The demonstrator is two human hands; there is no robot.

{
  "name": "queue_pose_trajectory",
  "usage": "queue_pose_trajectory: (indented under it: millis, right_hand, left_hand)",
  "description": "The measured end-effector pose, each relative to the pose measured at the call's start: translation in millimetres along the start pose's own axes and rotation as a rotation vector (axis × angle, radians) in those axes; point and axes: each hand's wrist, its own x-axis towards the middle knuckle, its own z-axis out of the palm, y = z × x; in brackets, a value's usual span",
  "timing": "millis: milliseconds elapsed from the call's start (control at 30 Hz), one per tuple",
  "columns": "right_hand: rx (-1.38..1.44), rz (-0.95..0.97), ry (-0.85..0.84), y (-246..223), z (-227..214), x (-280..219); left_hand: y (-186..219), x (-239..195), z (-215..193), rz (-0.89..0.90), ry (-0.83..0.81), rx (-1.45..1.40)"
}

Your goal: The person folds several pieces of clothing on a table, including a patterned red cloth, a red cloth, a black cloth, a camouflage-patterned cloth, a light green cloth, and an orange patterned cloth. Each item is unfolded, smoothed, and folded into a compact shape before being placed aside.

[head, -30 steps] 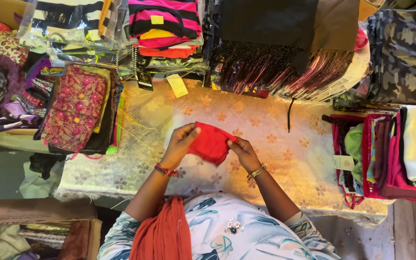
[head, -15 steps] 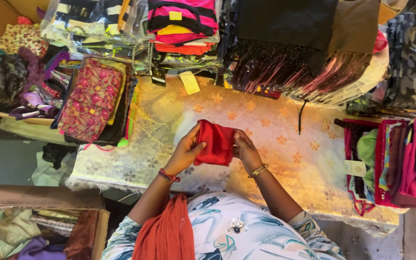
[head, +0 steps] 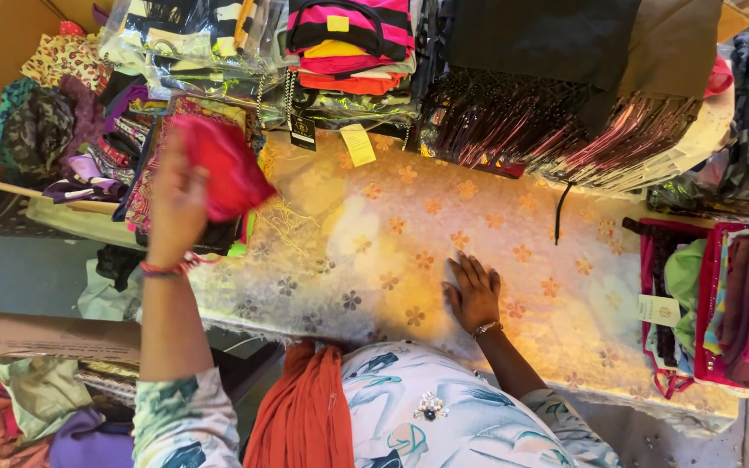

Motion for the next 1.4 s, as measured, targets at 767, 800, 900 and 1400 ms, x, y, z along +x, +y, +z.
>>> queue_pose_trajectory:
  millis: [767, 800, 900, 1400]
  right_hand:
    - [-0.025, 0.044, -0.008, -2, 1, 0]
    - [-0.029, 0.046, -0.009, -2, 2, 1]
    - [-0.024, 0.046, -0.007, -3, 0, 0]
    - [-0.039, 0.044, -0.005, -4, 0, 2]
  left_hand:
    - [-82, -14, 12, -0.227, 0.314, -0.6]
    - [-79, -11, 12, -0.202, 0.286, -0.589]
    - [-19, 27, 4, -0.276, 0.193, -0.542]
    - [-52, -12, 6, -0.392, 0.348, -0.512]
